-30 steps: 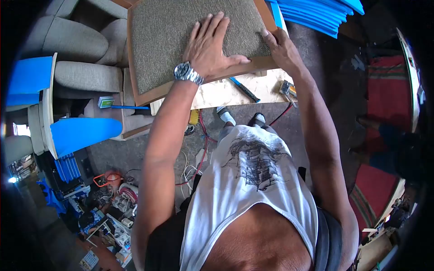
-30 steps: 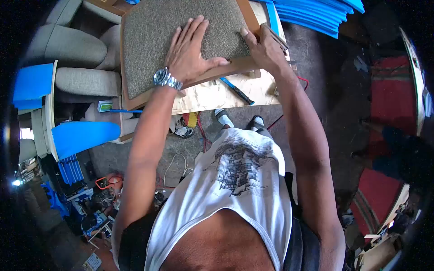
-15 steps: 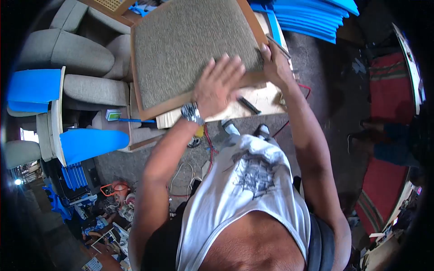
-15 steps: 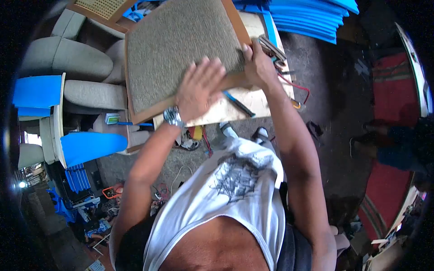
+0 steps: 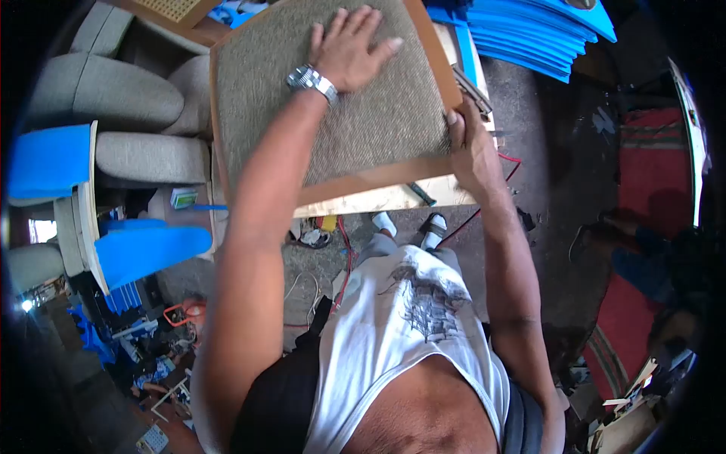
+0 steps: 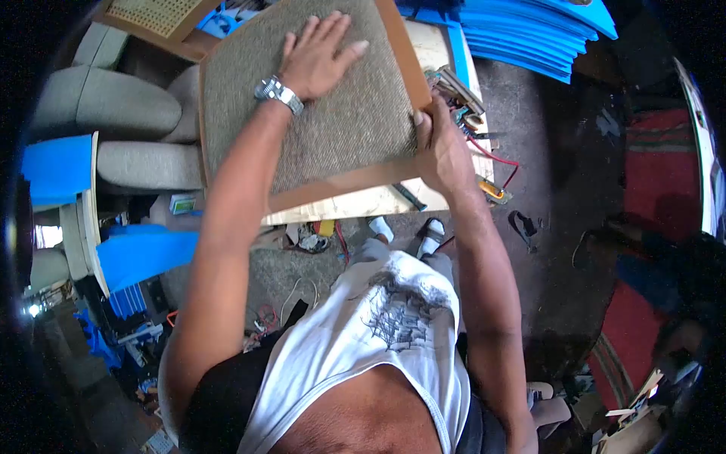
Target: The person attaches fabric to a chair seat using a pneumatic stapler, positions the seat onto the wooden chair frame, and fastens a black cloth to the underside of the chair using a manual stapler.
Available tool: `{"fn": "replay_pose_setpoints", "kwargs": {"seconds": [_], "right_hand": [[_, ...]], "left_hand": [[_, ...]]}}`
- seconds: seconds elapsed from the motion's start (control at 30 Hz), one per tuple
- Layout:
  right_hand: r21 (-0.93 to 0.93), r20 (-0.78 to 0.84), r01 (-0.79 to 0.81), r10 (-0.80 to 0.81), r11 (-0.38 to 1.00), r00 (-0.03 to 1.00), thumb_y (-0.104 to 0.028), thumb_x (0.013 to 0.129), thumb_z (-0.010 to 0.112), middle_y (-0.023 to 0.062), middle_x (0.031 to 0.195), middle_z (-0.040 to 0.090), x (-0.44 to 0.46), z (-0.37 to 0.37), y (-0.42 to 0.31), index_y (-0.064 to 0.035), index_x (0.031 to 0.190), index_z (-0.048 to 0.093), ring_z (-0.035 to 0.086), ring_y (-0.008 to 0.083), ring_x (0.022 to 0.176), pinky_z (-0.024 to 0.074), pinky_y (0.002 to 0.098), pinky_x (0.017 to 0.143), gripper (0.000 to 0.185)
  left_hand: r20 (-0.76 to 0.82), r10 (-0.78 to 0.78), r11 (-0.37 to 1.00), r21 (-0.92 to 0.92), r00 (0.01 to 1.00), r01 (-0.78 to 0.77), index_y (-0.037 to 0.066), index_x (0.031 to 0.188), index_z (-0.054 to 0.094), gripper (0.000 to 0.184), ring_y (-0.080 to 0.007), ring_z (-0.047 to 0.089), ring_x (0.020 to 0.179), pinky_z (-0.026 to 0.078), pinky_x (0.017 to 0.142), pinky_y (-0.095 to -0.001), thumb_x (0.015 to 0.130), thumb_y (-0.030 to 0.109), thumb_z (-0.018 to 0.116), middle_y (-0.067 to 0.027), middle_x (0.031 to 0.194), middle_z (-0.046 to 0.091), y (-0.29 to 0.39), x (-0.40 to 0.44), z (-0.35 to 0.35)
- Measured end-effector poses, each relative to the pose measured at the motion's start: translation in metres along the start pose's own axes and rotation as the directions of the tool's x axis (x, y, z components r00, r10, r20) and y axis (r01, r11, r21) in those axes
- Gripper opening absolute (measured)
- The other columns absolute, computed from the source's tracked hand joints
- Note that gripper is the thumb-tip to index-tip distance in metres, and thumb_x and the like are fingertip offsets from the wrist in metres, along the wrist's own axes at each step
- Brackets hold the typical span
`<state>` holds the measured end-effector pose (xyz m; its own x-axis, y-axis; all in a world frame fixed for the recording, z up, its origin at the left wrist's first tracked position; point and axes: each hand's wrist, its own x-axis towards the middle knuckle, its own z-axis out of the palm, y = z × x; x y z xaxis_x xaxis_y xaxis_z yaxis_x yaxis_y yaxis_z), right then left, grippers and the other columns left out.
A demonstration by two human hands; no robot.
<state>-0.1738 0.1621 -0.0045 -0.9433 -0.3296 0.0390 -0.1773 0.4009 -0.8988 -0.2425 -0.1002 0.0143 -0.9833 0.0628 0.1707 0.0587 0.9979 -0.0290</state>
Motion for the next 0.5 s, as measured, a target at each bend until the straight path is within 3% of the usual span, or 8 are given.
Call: {"fn": "replay_pose_setpoints", "kwargs": {"seconds": [0.17, 0.23, 0.3, 0.33, 0.37, 0.43, 0.47, 0.5], "right_hand": [[0.033, -0.002, -0.046, 0.046, 0.998, 0.999, -0.021, 0.101, 0.047, 0.0278, 0.113, 0.062, -0.002, -0.003, -0.006, -0.0041, 0.135, 0.042, 0.060, 0.0446, 0.106, 0.0473, 0.0488, 0.088, 0.038], [-0.130, -0.056, -0.195, 0.189, 0.972, 0.980, -0.019, 0.100, 0.048, 0.0267, 0.122, 0.058, -0.009, 0.000, -0.011, -0.0039, 0.136, 0.043, 0.056, 0.0428, 0.115, 0.0451, 0.0479, 0.094, 0.040], [-0.555, -0.180, 0.054, -0.183, 0.830, 0.967, -0.019, 0.099, 0.047, 0.0235, 0.135, 0.051, -0.034, -0.007, -0.022, -0.0039, 0.139, 0.043, 0.049, 0.0412, 0.125, 0.0416, 0.0477, 0.100, 0.043], [-0.632, -0.142, 0.065, -0.198, 0.772, 0.970, -0.021, 0.098, 0.047, 0.0198, 0.146, 0.042, -0.049, -0.006, -0.021, -0.0019, 0.142, 0.042, 0.038, 0.0404, 0.134, 0.0337, 0.0507, 0.108, 0.047], [-0.688, -0.050, 0.063, -0.134, 0.723, 0.990, -0.032, 0.098, 0.048, 0.0198, 0.149, 0.037, -0.063, -0.006, -0.037, 0.0003, 0.145, 0.036, 0.031, 0.0398, 0.140, 0.0232, 0.0558, 0.114, 0.058], [-0.793, 0.062, 0.045, 0.006, 0.608, 0.998, -0.044, 0.098, 0.045, 0.0220, 0.151, 0.032, -0.074, 0.020, -0.070, 0.0027, 0.146, 0.030, 0.021, 0.0387, 0.146, 0.0119, 0.0582, 0.117, 0.069], [-0.786, 0.067, 0.010, 0.069, 0.618, 0.995, -0.055, 0.095, 0.044, 0.0274, 0.152, 0.028, -0.071, 0.036, -0.075, 0.0047, 0.148, 0.025, 0.015, 0.0409, 0.147, 0.0075, 0.0585, 0.117, 0.082], [-0.795, 0.038, -0.019, 0.082, 0.607, 0.996, -0.055, 0.095, 0.044, 0.0274, 0.152, 0.028, -0.060, 0.047, -0.082, 0.0047, 0.148, 0.025, 0.015, 0.0409, 0.147, 0.0075, 0.0585, 0.117, 0.082]], "left_hand": [[-0.027, -0.071, 0.996, -0.057, 0.997, 0.070, 0.016, 0.153, 0.029, 0.081, -0.0265, 0.020, 0.148, 0.012, 0.120, -0.0512, 0.093, 0.071, 0.028, -0.0073, 0.161, 0.024, -0.076, 0.087, 0.016], [0.060, -0.146, 0.982, -0.110, 0.988, 0.151, 0.013, 0.152, 0.033, 0.081, -0.0268, 0.026, 0.146, 0.018, 0.120, -0.0440, 0.094, 0.069, 0.029, -0.0074, 0.158, 0.030, -0.101, 0.119, 0.024], [0.029, -0.120, 0.980, -0.159, 0.992, 0.123, 0.010, 0.150, 0.037, 0.078, -0.0283, 0.031, 0.144, 0.023, 0.118, -0.0402, 0.095, 0.065, 0.030, -0.0084, 0.156, 0.034, -0.110, 0.129, 0.019], [0.029, -0.119, 0.969, -0.213, 0.992, 0.123, 0.010, 0.148, 0.038, 0.073, -0.0289, 0.032, 0.143, 0.023, 0.118, -0.0434, 0.096, 0.061, 0.031, -0.0096, 0.155, 0.035, -0.108, 0.122, 0.015], [0.040, -0.113, 0.957, -0.266, 0.993, 0.119, 0.010, 0.147, 0.040, 0.069, -0.0294, 0.033, 0.143, 0.023, 0.117, -0.0466, 0.097, 0.056, 0.033, -0.0108, 0.154, 0.037, -0.106, 0.116, 0.013], [0.017, -0.113, 0.956, -0.269, 0.993, 0.114, 0.008, 0.145, 0.042, 0.066, -0.0295, 0.034, 0.142, 0.024, 0.117, -0.0467, 0.098, 0.053, 0.033, -0.0116, 0.153, 0.039, -0.102, 0.112, 0.016], [-0.023, -0.145, 0.958, -0.254, 0.989, 0.135, 0.007, 0.143, 0.045, 0.063, -0.0296, 0.035, 0.141, 0.024, 0.117, -0.0468, 0.099, 0.050, 0.034, -0.0124, 0.152, 0.040, -0.101, 0.113, 0.016], [-0.027, -0.118, 0.957, -0.271, 0.993, 0.106, 0.007, 0.143, 0.045, 0.063, -0.0296, 0.035, 0.141, 0.024, 0.117, -0.0468, 0.099, 0.050, 0.034, -0.0124, 0.152, 0.040, -0.101, 0.113, 0.015]]}}
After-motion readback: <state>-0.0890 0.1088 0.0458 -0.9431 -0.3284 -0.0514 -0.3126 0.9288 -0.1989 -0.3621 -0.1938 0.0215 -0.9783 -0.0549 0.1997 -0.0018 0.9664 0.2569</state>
